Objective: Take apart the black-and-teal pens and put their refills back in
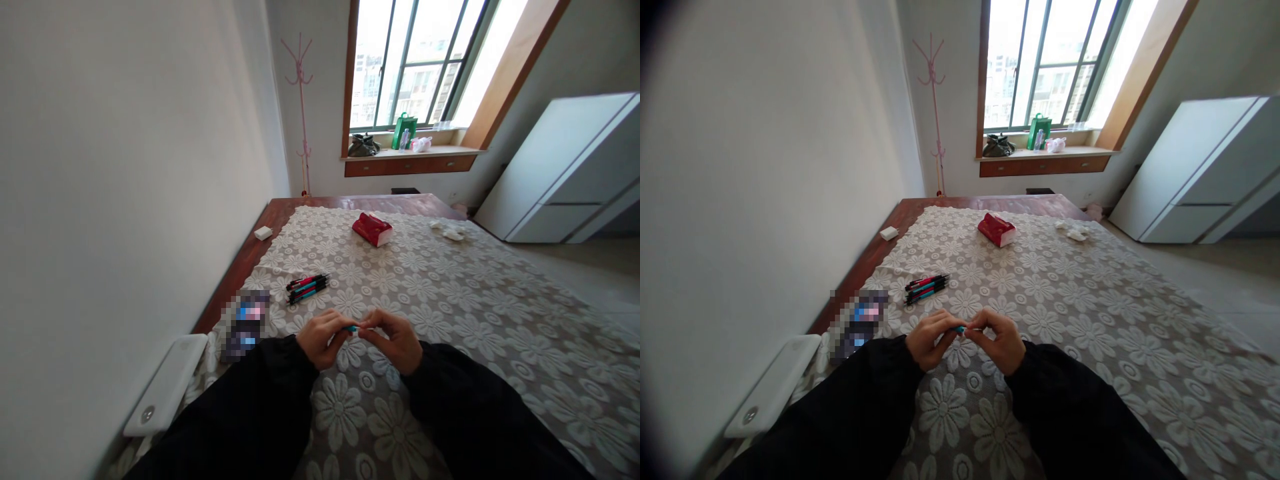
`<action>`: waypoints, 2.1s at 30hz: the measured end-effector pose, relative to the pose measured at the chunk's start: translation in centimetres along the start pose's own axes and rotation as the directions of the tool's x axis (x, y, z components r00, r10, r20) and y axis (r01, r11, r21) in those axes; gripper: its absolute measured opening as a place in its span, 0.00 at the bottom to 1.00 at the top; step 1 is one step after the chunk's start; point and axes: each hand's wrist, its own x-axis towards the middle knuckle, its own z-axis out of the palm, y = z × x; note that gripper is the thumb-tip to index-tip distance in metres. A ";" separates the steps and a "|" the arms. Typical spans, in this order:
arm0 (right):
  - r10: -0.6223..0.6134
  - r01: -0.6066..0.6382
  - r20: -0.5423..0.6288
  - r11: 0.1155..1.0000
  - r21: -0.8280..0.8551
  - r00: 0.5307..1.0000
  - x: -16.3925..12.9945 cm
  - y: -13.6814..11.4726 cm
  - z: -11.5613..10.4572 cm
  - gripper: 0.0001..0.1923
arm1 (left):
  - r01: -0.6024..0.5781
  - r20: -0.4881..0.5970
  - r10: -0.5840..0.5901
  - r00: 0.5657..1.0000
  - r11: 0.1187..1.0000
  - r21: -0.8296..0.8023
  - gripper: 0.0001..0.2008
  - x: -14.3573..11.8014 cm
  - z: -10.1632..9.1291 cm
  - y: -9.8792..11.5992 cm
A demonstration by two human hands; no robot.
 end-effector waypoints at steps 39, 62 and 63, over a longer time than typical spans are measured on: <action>-0.019 0.020 0.024 0.998 -0.062 1.000 -0.2 -0.9 0.1 0.08 | -0.001 0.033 -0.001 0.999 0.997 0.082 0.12 -0.2 0.1 -0.2; -0.116 0.217 0.221 0.827 -0.519 0.968 0.0 1.8 0.0 0.06 | 0.263 -0.280 -0.246 0.928 0.964 0.025 0.11 -0.9 0.6 -1.1; -0.114 0.234 0.246 0.809 -0.540 0.963 0.0 1.9 0.0 0.06 | 0.266 -0.283 -0.245 0.927 0.963 0.037 0.10 -0.8 0.6 -1.1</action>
